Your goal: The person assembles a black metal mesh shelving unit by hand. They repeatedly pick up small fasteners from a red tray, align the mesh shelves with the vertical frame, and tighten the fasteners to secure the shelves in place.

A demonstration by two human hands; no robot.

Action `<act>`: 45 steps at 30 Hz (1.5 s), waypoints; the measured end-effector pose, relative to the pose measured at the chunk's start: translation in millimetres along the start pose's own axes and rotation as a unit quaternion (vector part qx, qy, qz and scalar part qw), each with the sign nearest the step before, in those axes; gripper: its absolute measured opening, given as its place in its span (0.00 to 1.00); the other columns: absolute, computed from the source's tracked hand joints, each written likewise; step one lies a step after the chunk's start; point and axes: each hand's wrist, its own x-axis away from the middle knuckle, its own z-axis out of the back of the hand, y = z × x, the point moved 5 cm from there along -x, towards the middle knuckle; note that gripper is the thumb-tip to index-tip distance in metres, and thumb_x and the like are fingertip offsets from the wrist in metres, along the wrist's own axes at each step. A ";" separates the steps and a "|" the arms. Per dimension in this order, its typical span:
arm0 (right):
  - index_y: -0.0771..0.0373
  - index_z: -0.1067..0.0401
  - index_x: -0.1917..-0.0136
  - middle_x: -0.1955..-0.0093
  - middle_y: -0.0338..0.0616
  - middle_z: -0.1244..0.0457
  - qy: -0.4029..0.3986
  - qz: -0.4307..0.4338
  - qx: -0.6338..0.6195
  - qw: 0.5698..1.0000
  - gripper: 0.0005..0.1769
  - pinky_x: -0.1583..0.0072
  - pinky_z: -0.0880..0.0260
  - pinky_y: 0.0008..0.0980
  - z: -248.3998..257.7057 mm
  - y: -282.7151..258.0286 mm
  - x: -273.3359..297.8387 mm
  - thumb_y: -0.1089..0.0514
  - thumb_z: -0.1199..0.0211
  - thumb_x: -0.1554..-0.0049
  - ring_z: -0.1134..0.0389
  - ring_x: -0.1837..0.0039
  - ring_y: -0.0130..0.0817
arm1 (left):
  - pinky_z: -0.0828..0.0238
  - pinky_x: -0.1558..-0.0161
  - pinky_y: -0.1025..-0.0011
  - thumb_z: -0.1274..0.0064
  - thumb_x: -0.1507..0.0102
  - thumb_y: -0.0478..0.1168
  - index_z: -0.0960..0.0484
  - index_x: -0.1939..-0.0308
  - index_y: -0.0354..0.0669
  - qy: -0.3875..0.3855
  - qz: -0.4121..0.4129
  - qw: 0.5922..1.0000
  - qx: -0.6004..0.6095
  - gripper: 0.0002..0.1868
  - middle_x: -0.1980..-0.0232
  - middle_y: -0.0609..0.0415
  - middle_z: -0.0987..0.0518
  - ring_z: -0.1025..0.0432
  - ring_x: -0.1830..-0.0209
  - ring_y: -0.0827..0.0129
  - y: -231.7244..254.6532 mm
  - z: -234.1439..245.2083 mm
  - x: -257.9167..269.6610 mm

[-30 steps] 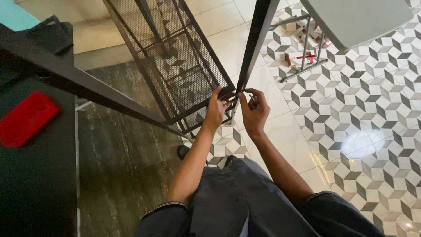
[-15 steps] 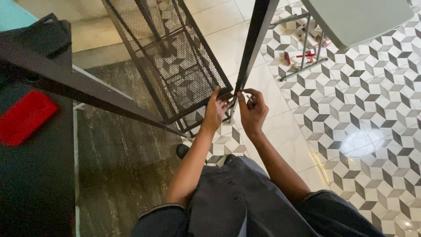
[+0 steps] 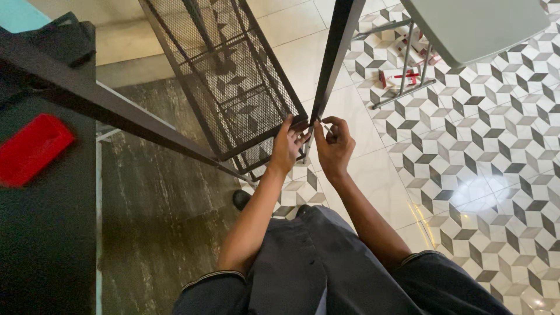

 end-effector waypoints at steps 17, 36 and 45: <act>0.68 0.34 0.52 0.73 0.34 0.46 -0.055 -0.053 -0.033 0.997 0.08 0.67 0.56 0.26 2.7 8.8 3.7 0.64 0.36 0.37 0.52 0.69 0.16 | 0.37 0.28 0.58 0.46 0.32 0.48 0.29 0.39 0.28 -0.001 -0.036 0.998 -0.046 0.26 0.38 0.44 0.27 0.36 0.32 0.58 -2.0 -14.9 12.3; 0.68 0.30 0.50 0.73 0.31 0.46 -0.108 -0.103 -0.061 0.987 0.06 0.67 0.55 0.24 20.3 14.9 26.4 0.62 0.38 0.37 0.52 0.69 0.15 | 0.34 0.27 0.59 0.47 0.31 0.45 0.29 0.40 0.26 0.025 -0.103 0.989 -0.106 0.24 0.44 0.46 0.26 0.28 0.41 0.65 -10.8 -21.8 41.1; 0.69 0.30 0.50 0.73 0.31 0.43 -0.143 -0.115 -0.050 0.982 0.08 0.67 0.55 0.24 16.6 23.0 38.2 0.61 0.38 0.37 0.51 0.70 0.14 | 0.33 0.32 0.66 0.49 0.32 0.48 0.32 0.30 0.30 0.036 -0.086 0.989 -0.118 0.32 0.33 0.46 0.25 0.31 0.32 0.65 -7.2 -22.0 74.9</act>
